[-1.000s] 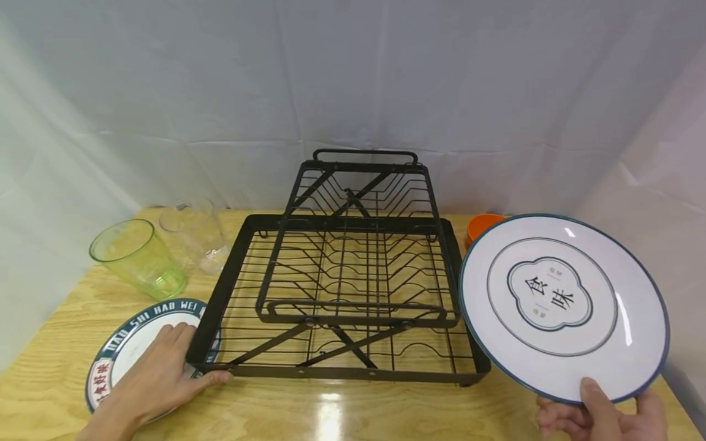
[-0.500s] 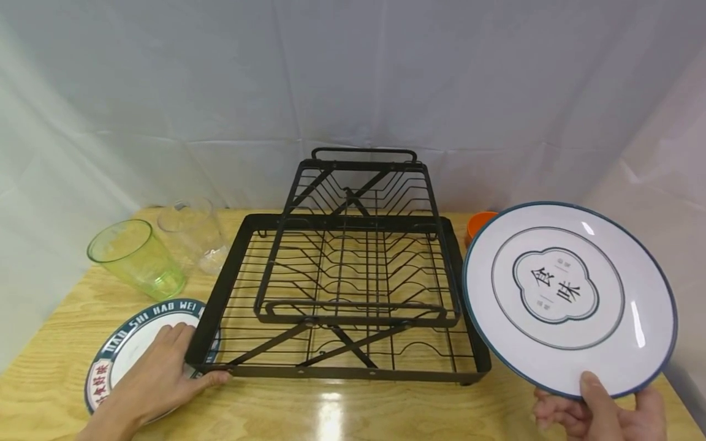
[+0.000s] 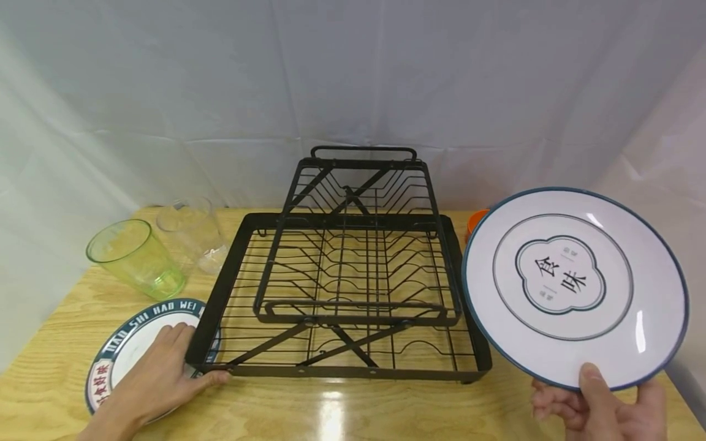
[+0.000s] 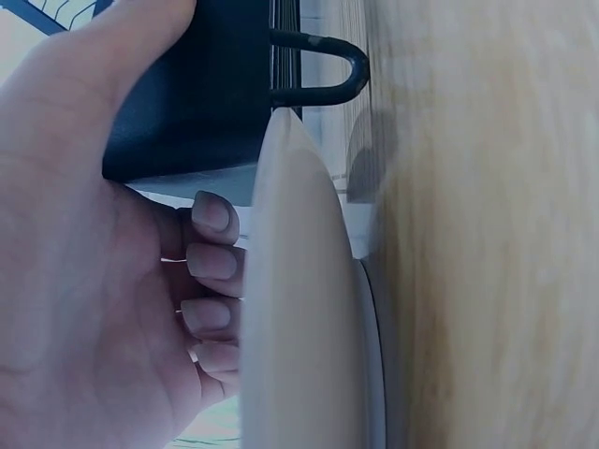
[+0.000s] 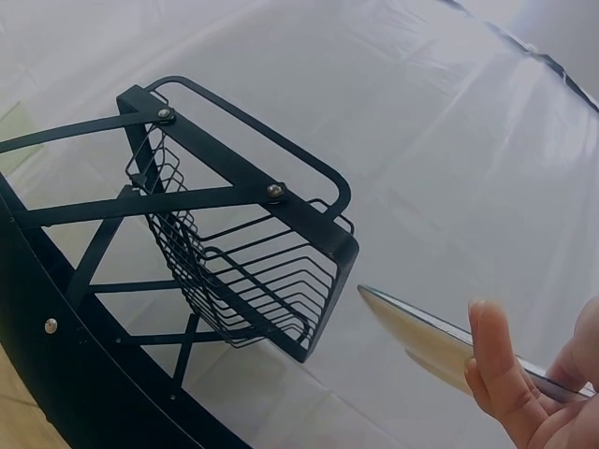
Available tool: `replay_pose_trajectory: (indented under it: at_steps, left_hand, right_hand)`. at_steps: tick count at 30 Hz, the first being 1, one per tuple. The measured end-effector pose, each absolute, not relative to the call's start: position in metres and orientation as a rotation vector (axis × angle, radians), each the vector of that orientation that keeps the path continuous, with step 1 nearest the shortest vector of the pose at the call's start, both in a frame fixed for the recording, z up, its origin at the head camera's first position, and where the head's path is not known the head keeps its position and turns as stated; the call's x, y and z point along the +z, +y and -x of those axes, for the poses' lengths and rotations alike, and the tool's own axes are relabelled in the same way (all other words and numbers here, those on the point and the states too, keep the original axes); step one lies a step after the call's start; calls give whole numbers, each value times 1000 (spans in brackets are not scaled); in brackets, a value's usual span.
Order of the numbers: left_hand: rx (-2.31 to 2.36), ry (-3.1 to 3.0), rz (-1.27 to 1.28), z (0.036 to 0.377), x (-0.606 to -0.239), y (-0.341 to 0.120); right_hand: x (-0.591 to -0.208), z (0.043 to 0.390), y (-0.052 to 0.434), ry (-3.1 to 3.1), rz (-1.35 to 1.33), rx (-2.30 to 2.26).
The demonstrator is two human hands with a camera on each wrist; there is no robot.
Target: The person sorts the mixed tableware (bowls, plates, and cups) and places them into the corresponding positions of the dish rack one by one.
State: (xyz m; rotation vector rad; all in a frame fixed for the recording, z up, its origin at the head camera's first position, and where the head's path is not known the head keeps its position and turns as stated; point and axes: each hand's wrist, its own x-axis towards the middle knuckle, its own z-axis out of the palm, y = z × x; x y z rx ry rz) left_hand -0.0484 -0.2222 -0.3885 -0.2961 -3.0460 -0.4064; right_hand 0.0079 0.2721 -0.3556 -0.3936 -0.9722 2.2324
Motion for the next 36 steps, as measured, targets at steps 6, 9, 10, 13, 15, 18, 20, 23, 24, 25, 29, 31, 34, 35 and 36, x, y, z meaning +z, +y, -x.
replay_pose_trajectory:
  at_steps: [6, 9, 10, 13, 15, 18, 20, 23, 24, 25, 29, 31, 34, 35, 36]
  left_hand:
    - [-414, -3046, 291, 48, -390, -222]
    - [-424, -3049, 291, 48, -390, -221]
    - [-427, -3049, 290, 48, -390, -221]
    - [-432, -3046, 293, 47, -389, -221]
    - [-431, -3047, 291, 47, -389, -221]
    - [-428, -3049, 290, 48, -388, -221]
    - [-427, -3055, 286, 48, -388, -221]
    - [-427, -3062, 281, 48, -388, -222]
    - [-427, -3065, 276, 48, -388, -222]
    - [-424, -3065, 276, 48, -388, -222]
    - [-417, -3054, 280, 48, -388, -223]
    - [-422, -3049, 287, 48, -389, -223]
    - [-432, -3050, 286, 48, -389, -223]
    - [-434, -3052, 284, 49, -390, -223]
    - [-435, -3054, 282, 49, -389, -223]
  right_hand:
    - [-364, -7, 278, -955, 98, 2366]
    - [-360, -8, 275, -994, 176, 2333]
    - [-357, -8, 272, -994, 227, 2315]
    - [-350, -8, 266, -992, 371, 2249]
    - [-346, -6, 262, -966, 420, 2227]
    - [-345, -5, 259, -945, 429, 2213]
    - [-345, -4, 259, -1002, 479, 2168]
    - [-346, -3, 258, -1025, 466, 2142]
    - [-347, -2, 257, -1035, 449, 2135]
    - [-347, -1, 257, -1056, 445, 2121]
    - [-347, 3, 256, -1105, 397, 2129]
    - [-346, 4, 256, -1163, 412, 2108]
    - [-344, 5, 256, -1179, 403, 2109]
    - [-343, 5, 255, -1183, 406, 2101]
    - [-342, 6, 255, -1181, 405, 2098]
